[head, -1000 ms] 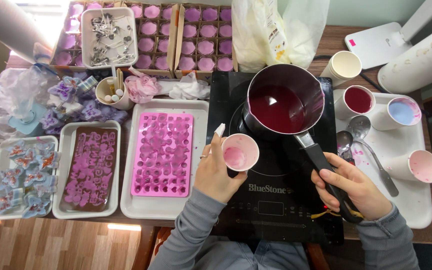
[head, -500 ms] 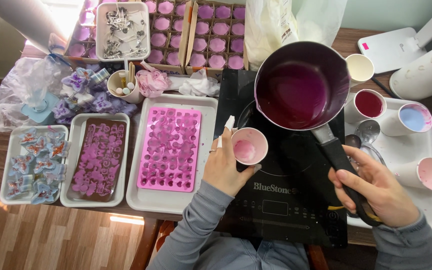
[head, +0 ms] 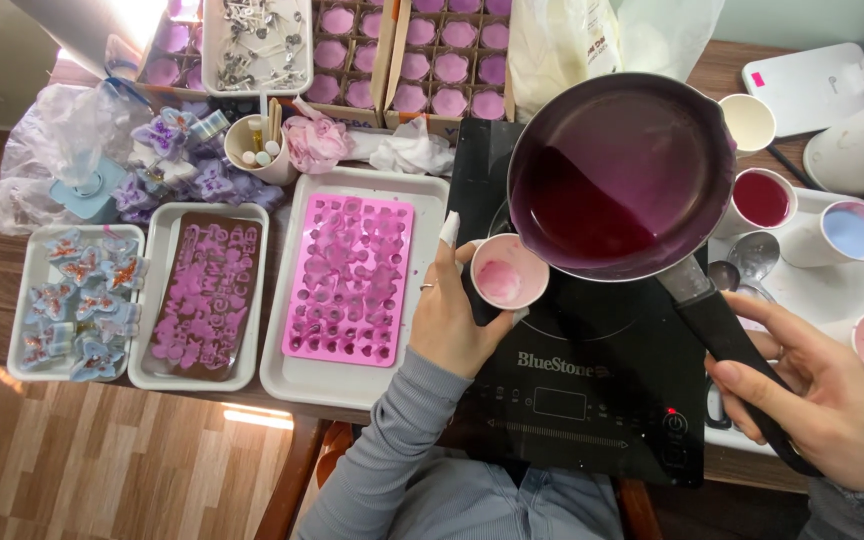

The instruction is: The person stirs melted red wax in a saucepan on a portable induction cooktop, pours the wax into paper cups, and sets the filled cups aside. They then wipe the saucepan and the cooktop surface with a paper towel and handle silicone letter molds on the table.

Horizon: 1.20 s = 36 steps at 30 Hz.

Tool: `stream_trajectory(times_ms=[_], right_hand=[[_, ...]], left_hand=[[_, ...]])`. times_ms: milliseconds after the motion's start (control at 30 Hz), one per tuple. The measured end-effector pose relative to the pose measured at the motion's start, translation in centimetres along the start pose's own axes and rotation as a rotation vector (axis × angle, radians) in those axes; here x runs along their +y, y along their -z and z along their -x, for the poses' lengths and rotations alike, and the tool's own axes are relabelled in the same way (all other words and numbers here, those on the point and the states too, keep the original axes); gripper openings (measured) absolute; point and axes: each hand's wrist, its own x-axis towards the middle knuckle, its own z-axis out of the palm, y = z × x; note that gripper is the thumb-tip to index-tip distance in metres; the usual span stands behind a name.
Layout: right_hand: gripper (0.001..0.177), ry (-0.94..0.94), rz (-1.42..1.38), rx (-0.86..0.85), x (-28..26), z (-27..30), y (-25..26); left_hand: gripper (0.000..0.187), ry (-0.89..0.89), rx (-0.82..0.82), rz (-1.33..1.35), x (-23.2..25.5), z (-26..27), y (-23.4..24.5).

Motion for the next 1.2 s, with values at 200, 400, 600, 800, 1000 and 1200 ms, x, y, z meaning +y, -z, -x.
stream_trajectory(times_ms=[200, 400, 600, 800, 1000, 1200], right_hand=[[0.073, -0.008, 0.117, -0.001, 0.0, 0.5, 0.1], [0.077, -0.007, 0.223, 0.003, 0.2, 0.9, 0.5], [0.080, 0.000, 0.287, 0.035, 0.0, 1.0, 0.1], [0.082, 0.034, 0.403, 0.084, -0.5, 1.2, -0.3], [0.082, -0.049, 0.505, 0.159, -2.1, 1.4, -1.3], [0.082, 0.040, 0.531, 0.153, -2.4, 1.5, -1.5]], left_hand=[[0.112, -0.003, 0.021, -0.020, 0.2, 0.1, 0.0], [0.115, 0.017, -0.005, -0.016, 0.4, 0.0, 0.2], [0.115, 0.008, 0.006, -0.051, 0.2, 0.3, -0.1], [0.112, 0.021, -0.002, -0.059, 0.2, 0.3, 0.0], [0.121, 0.045, 0.009, -0.018, 0.9, 0.1, 0.8], [0.122, 0.036, 0.015, -0.022, 0.4, 0.4, 0.5]])
